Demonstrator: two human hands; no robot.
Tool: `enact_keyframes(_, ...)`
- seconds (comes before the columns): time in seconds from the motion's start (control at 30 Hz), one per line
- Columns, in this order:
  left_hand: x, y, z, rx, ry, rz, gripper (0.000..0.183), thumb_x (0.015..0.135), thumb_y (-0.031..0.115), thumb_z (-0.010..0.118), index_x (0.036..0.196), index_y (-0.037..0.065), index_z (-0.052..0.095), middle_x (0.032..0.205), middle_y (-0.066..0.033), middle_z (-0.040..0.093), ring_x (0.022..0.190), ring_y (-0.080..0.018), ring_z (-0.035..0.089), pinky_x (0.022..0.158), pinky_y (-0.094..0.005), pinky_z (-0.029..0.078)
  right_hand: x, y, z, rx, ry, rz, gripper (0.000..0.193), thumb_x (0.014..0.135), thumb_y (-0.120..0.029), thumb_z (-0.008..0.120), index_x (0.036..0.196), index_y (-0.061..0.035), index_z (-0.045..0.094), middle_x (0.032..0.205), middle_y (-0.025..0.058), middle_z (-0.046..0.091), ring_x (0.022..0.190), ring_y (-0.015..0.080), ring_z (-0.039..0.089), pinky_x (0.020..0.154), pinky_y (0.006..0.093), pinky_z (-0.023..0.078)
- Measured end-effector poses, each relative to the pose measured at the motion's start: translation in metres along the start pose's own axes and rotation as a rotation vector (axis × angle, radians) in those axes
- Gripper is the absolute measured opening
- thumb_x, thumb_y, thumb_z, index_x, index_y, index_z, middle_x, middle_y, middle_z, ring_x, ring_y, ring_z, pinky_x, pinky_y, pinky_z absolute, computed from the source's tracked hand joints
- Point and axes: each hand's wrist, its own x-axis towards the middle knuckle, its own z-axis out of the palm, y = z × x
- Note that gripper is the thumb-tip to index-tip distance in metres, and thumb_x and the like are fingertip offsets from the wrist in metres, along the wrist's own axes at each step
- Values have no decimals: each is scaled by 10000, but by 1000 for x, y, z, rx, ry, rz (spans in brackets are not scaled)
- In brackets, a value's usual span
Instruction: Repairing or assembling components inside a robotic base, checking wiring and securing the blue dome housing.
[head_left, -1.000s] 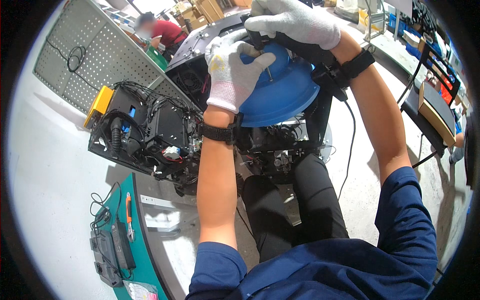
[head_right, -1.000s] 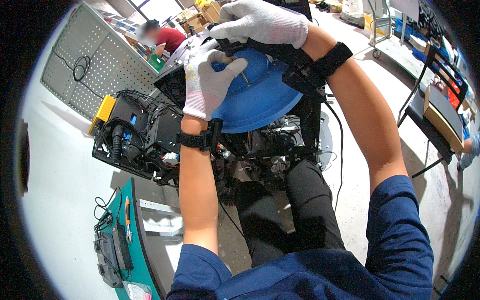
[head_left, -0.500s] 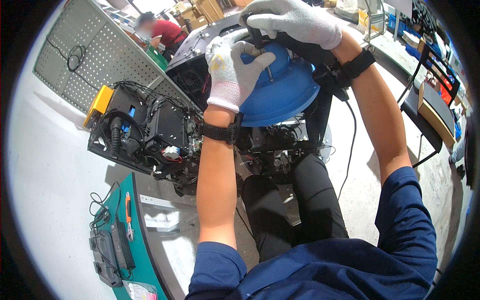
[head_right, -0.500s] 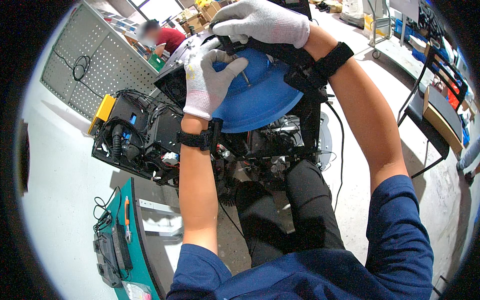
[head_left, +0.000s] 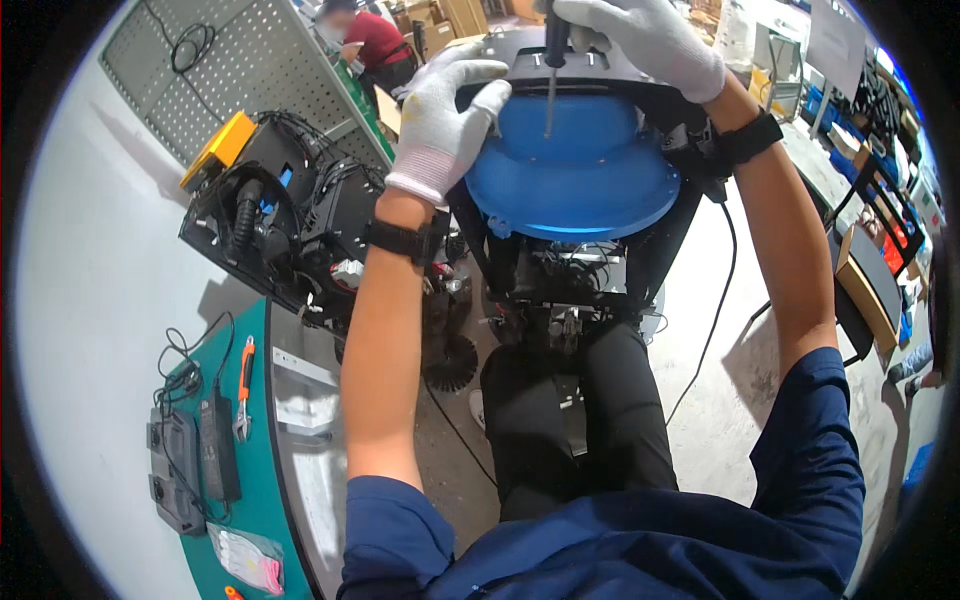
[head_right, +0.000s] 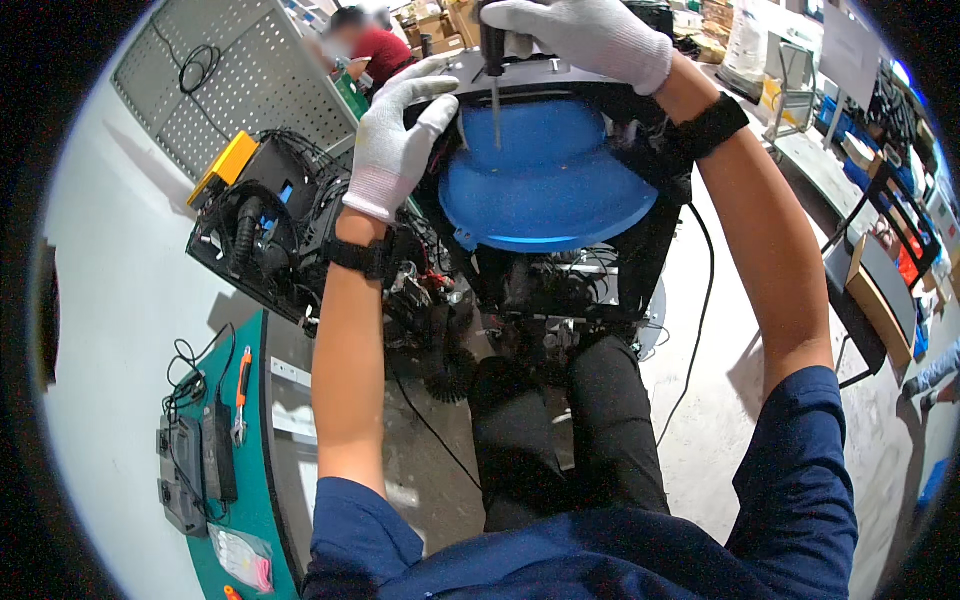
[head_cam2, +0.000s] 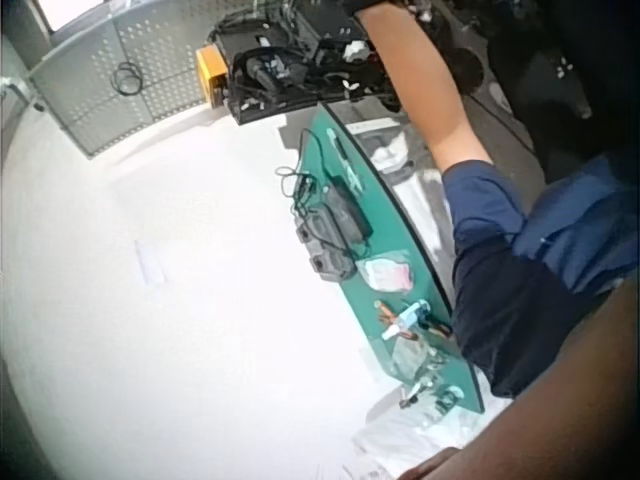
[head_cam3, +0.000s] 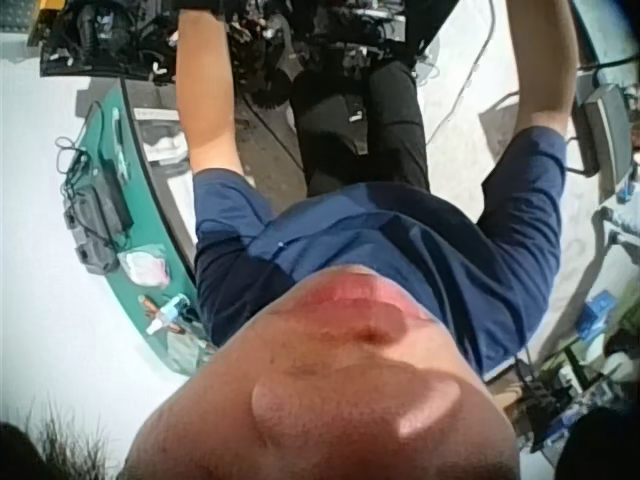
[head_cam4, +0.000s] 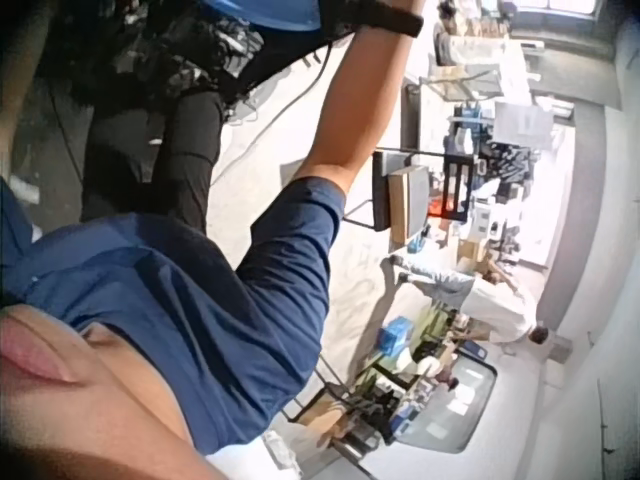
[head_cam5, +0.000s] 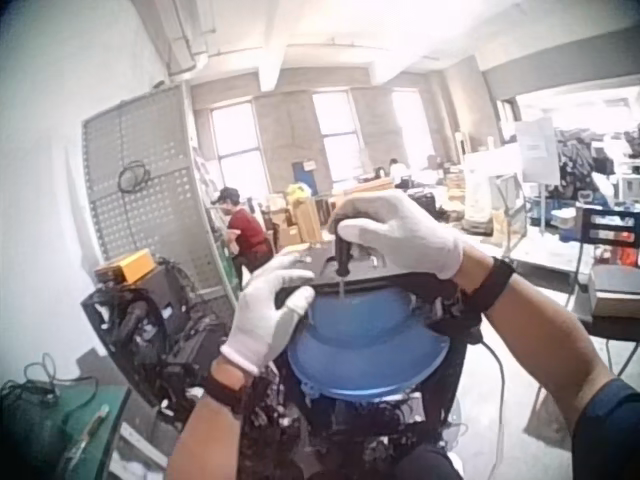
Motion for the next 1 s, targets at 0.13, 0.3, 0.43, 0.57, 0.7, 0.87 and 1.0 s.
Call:
enact_keyframes(0.13,-13,-16,-4,-17,1,3,226,890,194,672,1047,44,736,1331,-136,630,1236,-274,568,1092,-374,399,14,4,30,-11,-72,-37,244,943,-163,580,1052,38,664,864,108,702,780,167,658,718,316,531)
enact_keyframes(0.3,-29,-14,10,37,33,58,178,816,245,748,897,87,765,1340,-154,609,1288,-339,505,1208,-518,170,15,12,44,-106,-129,0,244,921,-164,594,1041,31,678,851,126,712,769,182,665,726,332,532)
enact_keyframes(0.43,-29,-12,11,128,25,88,207,792,290,773,899,112,773,1358,-153,588,1300,-376,481,1213,-551,127,12,7,43,-64,-69,13,242,901,-153,598,1040,24,687,828,136,710,779,174,666,729,329,533)
enact_keyframes(0.57,-28,-6,18,163,37,47,258,728,332,828,889,138,777,1361,-154,577,1309,-385,461,1202,-535,170,15,23,43,-91,-45,2,245,897,-151,603,1047,24,685,834,137,710,785,168,667,734,323,534)
enact_keyframes(0.7,-29,-5,23,235,54,46,277,690,342,853,872,149,776,1352,-147,576,1309,-367,453,1184,-529,213,12,29,46,-103,-25,-34,240,897,-151,606,1044,23,685,834,142,708,784,170,667,734,322,532)
enact_keyframes(0.87,-28,-7,26,261,98,59,235,654,343,859,789,173,769,1282,-127,592,1280,-369,455,1166,-543,263,10,30,45,-64,-34,-29,251,892,-170,618,1031,27,685,828,158,701,779,178,670,723,330,529)
enact_keyframes(1.0,-29,-6,26,227,87,58,279,669,342,867,828,135,766,1297,-115,595,1284,-353,473,1189,-556,203,11,31,44,-73,-20,-18,258,893,-185,622,1017,32,687,814,156,701,762,178,670,706,330,528)
